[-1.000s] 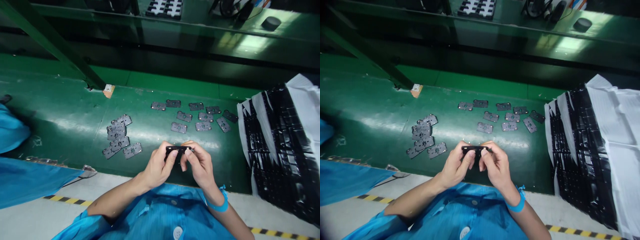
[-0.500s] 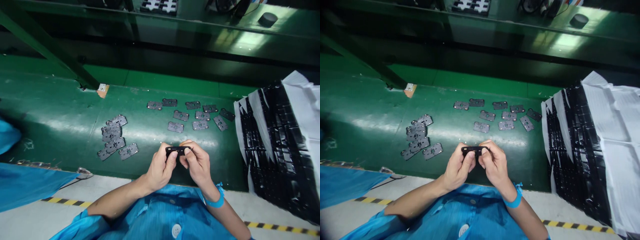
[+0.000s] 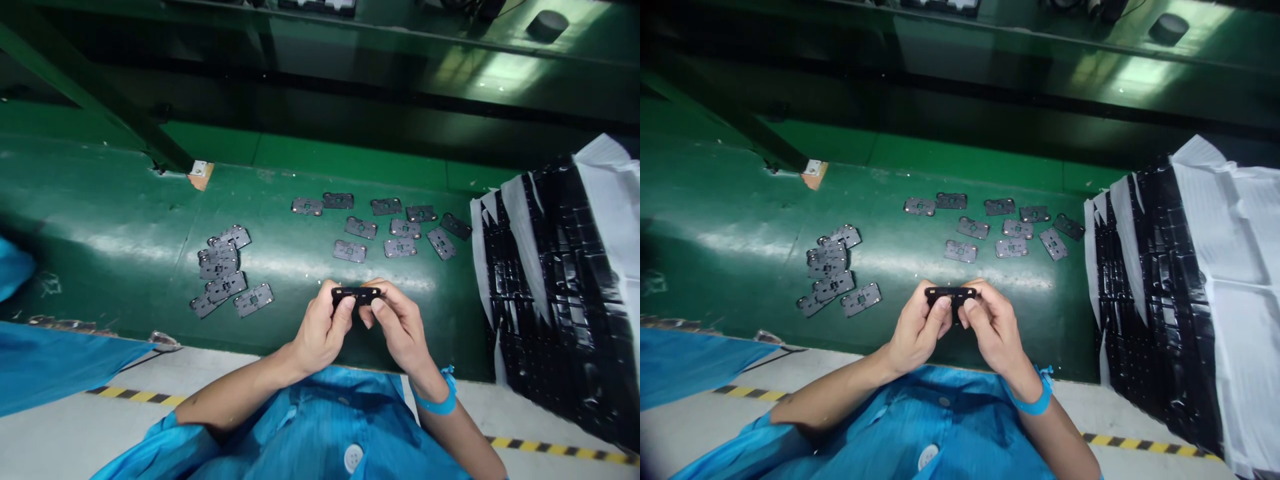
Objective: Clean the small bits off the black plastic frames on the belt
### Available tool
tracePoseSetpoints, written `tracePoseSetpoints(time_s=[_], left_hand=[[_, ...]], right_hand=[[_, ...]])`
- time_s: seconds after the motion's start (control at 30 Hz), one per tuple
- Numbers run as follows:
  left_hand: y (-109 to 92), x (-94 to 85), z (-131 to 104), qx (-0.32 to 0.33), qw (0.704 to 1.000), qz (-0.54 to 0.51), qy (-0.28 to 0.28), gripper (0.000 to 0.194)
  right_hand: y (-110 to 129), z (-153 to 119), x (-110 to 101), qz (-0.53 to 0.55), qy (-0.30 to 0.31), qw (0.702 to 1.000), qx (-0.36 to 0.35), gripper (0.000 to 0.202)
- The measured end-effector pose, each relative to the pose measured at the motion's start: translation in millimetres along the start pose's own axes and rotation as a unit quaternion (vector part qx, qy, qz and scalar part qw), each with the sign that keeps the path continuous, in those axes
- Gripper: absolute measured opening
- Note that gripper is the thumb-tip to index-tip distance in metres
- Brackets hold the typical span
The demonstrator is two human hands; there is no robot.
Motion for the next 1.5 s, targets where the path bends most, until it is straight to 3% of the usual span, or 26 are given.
tracePoseSetpoints(time_s=[0.27,0.7,0.87,0.93,1.07,1.27,1.5], left_hand=[[-8.7,2.3,4.5,0.06,0.996,0.067,0.0,0.017],[-7.6,3.0,2.1,0.095,0.992,0.082,0.004,0.013],[-2.1,1.6,3.0,0.046,0.998,0.051,0.002,0.016],[1.9,0.5,3.3,0.008,1.0,0.025,0.0,0.019],[7.1,0.0,3.4,-0.052,0.998,-0.04,0.018,0.028],[5.5,-1.7,8.9,-0.077,0.982,-0.173,0.018,0.041],[3.4,-6.1,10.8,-0.074,0.982,-0.173,0.01,0.044]], right_hand=[[-11.3,1.5,1.6,0.03,-0.032,0.999,0.025,0.028],[-23.6,-0.5,6.7,0.078,-0.047,0.996,0.019,0.025],[-18.4,-2.1,4.3,0.046,-0.024,0.998,0.027,0.015],[-16.2,-2.8,1.6,0.035,0.009,0.998,0.045,0.007],[-9.7,-4.0,-5.8,-0.012,0.07,0.995,0.066,0.011],[4.3,-2.6,-6.8,-0.085,0.041,0.995,0.016,0.014],[15.1,-2.7,-6.0,-0.198,0.037,0.976,-0.076,0.018]])
Point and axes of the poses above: each hand's wrist, its own z-axis towards the middle knuckle, its own x-axis out of the palm, y = z × x, the point moved 5 cm from there along z, towards the middle knuckle, and after that the axes turned 13 degrees about -z, right-handed, at the moved point
